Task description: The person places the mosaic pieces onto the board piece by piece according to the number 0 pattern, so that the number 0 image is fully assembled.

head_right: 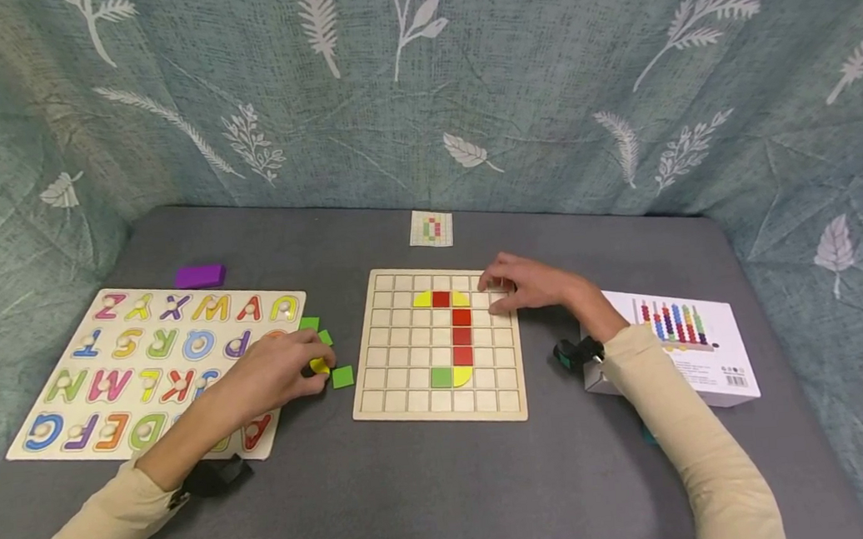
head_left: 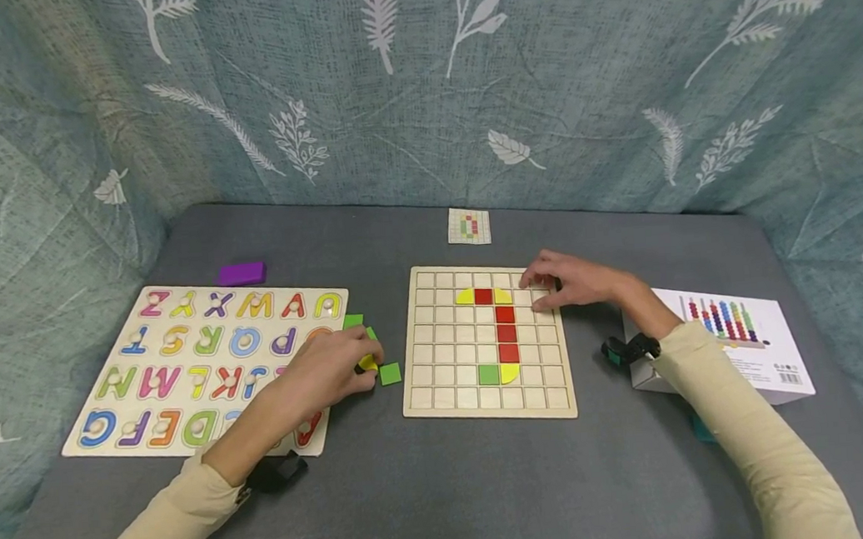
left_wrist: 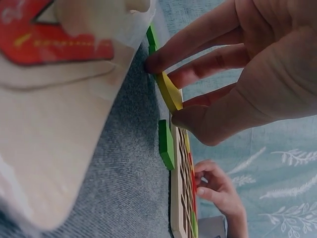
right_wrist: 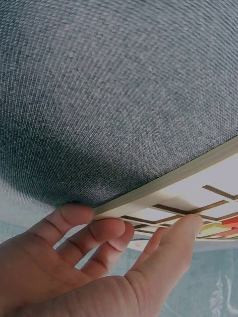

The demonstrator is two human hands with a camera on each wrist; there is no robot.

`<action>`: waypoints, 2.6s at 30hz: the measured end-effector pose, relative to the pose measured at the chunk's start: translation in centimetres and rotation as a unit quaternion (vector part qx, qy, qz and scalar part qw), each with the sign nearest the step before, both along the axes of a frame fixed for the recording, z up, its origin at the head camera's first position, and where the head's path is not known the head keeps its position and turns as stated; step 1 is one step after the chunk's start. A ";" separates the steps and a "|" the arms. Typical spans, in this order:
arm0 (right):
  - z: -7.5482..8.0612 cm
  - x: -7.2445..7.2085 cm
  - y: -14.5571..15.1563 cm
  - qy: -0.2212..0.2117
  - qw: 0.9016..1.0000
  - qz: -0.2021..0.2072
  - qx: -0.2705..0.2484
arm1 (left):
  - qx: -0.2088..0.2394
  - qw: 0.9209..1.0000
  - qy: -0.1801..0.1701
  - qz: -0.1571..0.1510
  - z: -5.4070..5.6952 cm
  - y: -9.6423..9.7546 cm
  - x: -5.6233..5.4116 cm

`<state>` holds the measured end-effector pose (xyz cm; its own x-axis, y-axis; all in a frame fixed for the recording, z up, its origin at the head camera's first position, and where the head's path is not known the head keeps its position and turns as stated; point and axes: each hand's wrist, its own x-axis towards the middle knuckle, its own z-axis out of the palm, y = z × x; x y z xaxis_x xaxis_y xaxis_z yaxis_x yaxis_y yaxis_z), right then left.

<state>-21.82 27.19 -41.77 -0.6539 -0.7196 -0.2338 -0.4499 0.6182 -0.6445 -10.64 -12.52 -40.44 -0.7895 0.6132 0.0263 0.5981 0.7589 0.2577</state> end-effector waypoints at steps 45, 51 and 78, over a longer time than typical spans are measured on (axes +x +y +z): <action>-0.4 0.7 -0.7 0.006 1.000 -0.010 0.000 | -0.013 0.973 0.045 -0.227 -0.9 9.2 -0.7; 0.0 0.7 -0.6 0.007 1.000 -0.011 0.001 | -0.032 0.972 0.045 -0.230 -0.7 9.4 -0.7; -0.1 0.7 -0.3 0.000 1.000 -0.014 0.001 | -0.034 0.972 0.045 -0.227 -0.6 9.5 -0.1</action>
